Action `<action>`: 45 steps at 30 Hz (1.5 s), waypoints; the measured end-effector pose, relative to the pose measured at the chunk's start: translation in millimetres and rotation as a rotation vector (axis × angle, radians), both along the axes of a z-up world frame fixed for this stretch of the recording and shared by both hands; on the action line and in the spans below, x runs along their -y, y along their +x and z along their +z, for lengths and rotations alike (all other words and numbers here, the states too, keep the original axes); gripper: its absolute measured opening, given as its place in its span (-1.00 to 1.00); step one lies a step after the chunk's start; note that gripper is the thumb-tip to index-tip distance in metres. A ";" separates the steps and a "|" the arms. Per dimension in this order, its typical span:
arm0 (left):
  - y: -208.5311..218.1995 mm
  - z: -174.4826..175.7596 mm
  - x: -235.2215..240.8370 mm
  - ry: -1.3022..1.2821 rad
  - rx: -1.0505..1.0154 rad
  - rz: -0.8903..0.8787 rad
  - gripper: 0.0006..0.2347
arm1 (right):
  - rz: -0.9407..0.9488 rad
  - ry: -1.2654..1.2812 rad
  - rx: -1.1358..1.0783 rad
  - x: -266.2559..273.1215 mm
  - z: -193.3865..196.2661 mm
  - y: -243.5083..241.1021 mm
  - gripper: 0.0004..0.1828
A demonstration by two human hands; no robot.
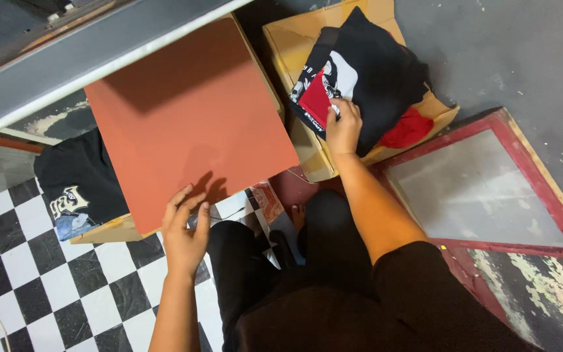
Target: Using a heat press machine to apply graphic designs to black t-shirts and then folding them.
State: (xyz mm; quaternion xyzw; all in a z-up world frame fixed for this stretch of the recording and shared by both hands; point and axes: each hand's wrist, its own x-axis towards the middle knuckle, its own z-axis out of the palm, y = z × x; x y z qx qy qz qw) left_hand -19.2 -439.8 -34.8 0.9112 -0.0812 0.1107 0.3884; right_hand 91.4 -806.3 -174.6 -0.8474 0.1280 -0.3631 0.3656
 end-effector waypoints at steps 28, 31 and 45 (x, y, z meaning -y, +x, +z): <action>-55.2 -2.4 14.4 -0.984 -0.963 -0.395 -0.76 | 1.027 0.066 -0.056 -164.0 163.8 -240.7 -0.80; -59.8 24.9 -8.3 -0.975 -0.810 -0.308 -0.78 | 1.000 0.167 -0.017 -148.2 172.6 -228.5 -0.79; -96.6 95.1 -79.2 -1.331 -0.304 -0.183 -0.84 | 1.132 0.406 -0.809 -172.0 116.4 -179.5 -0.38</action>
